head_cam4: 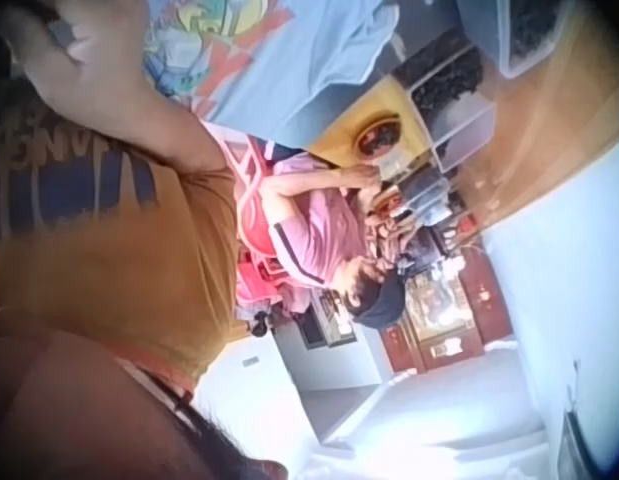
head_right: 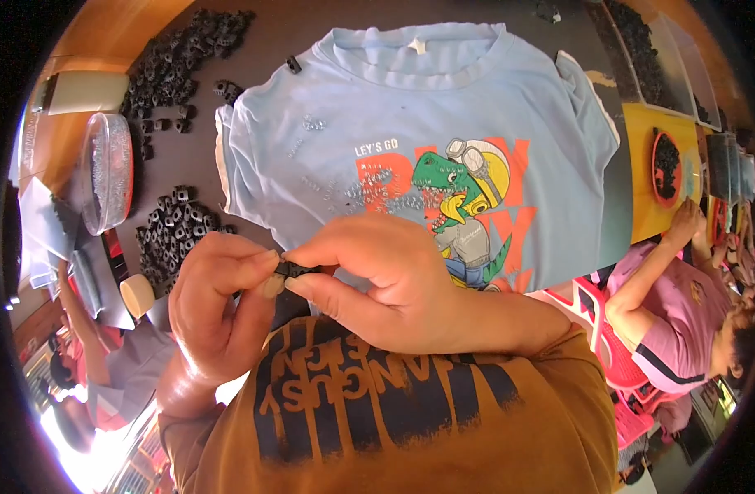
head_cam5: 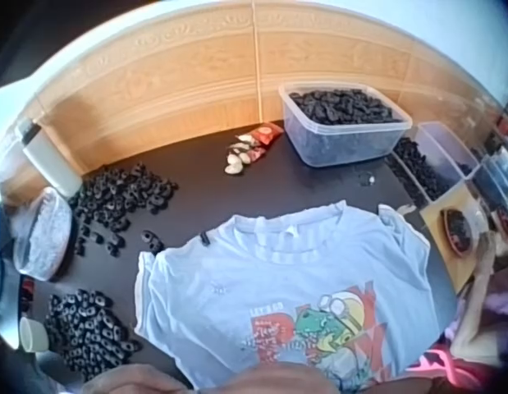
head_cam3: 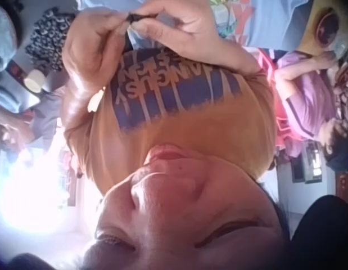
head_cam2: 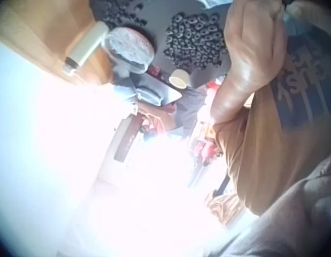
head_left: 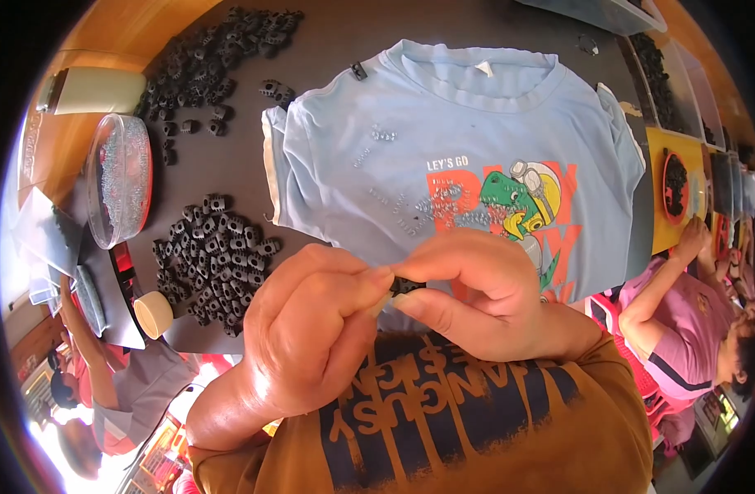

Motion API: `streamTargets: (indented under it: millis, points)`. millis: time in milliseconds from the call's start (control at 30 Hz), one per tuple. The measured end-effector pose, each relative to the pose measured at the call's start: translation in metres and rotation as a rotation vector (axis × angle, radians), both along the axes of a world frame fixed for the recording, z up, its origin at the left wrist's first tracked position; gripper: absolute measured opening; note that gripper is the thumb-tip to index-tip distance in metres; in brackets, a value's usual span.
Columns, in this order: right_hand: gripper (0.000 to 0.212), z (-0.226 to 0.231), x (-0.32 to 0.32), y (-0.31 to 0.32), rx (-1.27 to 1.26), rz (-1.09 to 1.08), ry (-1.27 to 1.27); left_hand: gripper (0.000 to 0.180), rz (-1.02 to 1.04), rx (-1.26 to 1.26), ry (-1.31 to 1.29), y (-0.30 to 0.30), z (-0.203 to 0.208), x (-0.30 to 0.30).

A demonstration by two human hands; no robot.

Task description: Manually assemble small black plastic parts at a workbench.

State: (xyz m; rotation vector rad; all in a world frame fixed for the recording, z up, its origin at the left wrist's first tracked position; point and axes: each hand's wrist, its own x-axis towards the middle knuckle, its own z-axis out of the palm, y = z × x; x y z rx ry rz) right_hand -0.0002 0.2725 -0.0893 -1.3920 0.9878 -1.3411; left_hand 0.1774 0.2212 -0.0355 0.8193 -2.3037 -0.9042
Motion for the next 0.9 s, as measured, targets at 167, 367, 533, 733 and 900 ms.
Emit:
streamTargets:
  millis: [167,367,533,733,900]
  points:
    - [0.012,0.004,-0.001,0.001,0.166,0.029,-0.246,0.03,0.245,0.462,0.094,0.007,0.011,-0.008]
    - [0.012,0.004,-0.004,-0.002,0.108,0.064,-0.174,0.021,0.092,0.431,-0.04,-0.008,0.02,-0.002]
    - [0.013,0.004,-0.006,0.0,0.112,0.072,-0.166,0.018,0.091,0.521,-0.128,-0.012,0.036,-0.004]
    - [0.012,0.002,-0.004,0.002,0.164,0.099,-0.262,0.016,0.086,0.59,-0.086,-0.011,0.032,-0.003]
    - [0.01,0.002,-0.001,0.002,0.207,0.069,-0.293,0.025,-0.011,0.219,-0.111,-0.005,0.017,-0.003]
